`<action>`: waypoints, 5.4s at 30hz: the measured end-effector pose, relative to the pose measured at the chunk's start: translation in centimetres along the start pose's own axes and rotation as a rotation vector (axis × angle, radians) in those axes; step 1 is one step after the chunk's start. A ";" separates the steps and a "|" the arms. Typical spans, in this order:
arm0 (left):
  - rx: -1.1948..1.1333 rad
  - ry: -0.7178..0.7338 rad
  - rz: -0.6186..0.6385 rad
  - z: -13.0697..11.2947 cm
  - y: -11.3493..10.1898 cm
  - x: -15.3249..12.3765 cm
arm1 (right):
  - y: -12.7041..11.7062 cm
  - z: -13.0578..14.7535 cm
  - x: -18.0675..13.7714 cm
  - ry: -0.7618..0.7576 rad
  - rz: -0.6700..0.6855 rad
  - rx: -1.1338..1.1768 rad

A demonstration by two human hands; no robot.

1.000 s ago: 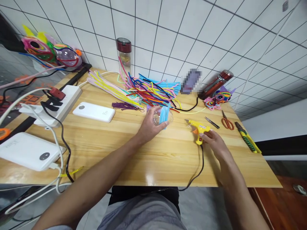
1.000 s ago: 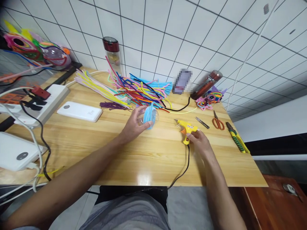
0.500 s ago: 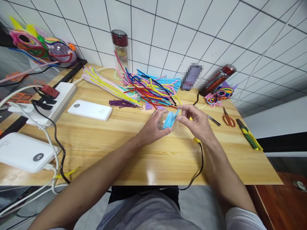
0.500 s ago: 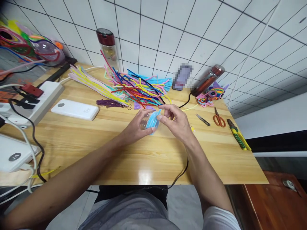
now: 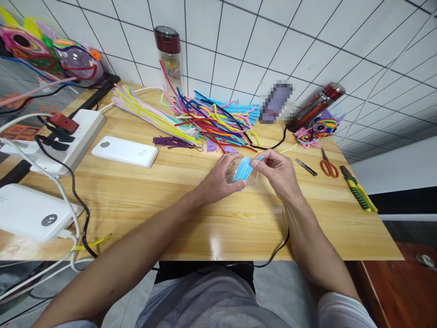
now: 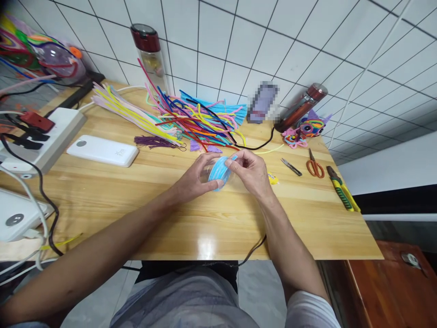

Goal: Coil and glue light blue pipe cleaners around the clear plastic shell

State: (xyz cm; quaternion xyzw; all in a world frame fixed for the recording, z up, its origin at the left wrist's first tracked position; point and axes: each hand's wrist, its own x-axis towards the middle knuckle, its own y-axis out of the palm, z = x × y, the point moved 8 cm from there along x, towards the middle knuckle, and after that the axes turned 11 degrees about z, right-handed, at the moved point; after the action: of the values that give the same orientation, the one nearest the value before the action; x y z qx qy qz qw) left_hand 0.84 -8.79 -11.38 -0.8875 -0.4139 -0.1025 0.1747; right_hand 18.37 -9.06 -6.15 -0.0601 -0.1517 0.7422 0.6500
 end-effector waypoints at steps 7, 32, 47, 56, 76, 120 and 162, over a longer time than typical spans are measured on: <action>-0.042 -0.014 0.016 0.4 0.3 0.0 | 0.1 -0.7 0.2 0.016 -0.011 0.004; -0.104 -0.046 0.024 0.6 0.4 -0.3 | 0.2 -0.9 0.1 0.035 -0.027 -0.038; -0.104 -0.067 0.060 1.1 0.5 -0.2 | 0.4 -1.3 0.2 0.033 -0.031 -0.040; 0.016 -0.007 0.075 0.5 0.6 0.0 | 0.3 -1.2 0.1 0.041 -0.043 -0.045; -0.036 -0.012 0.080 1.3 0.4 0.2 | 0.2 -1.5 0.2 0.033 -0.050 -0.055; -0.145 -0.128 0.015 0.4 -0.5 -0.1 | 0.7 3.2 -2.1 -0.560 -0.111 -0.628; -0.220 -0.130 -0.109 1.0 -1.4 -0.3 | 3.6 1.7 -2.2 -0.582 0.157 -0.772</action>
State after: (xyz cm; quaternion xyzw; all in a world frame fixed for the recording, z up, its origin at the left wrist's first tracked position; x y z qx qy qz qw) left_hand -0.36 -7.78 -12.07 -0.8822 -0.4583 -0.0989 0.0432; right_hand 14.84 -11.89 -5.84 -0.0983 -0.5862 0.6645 0.4530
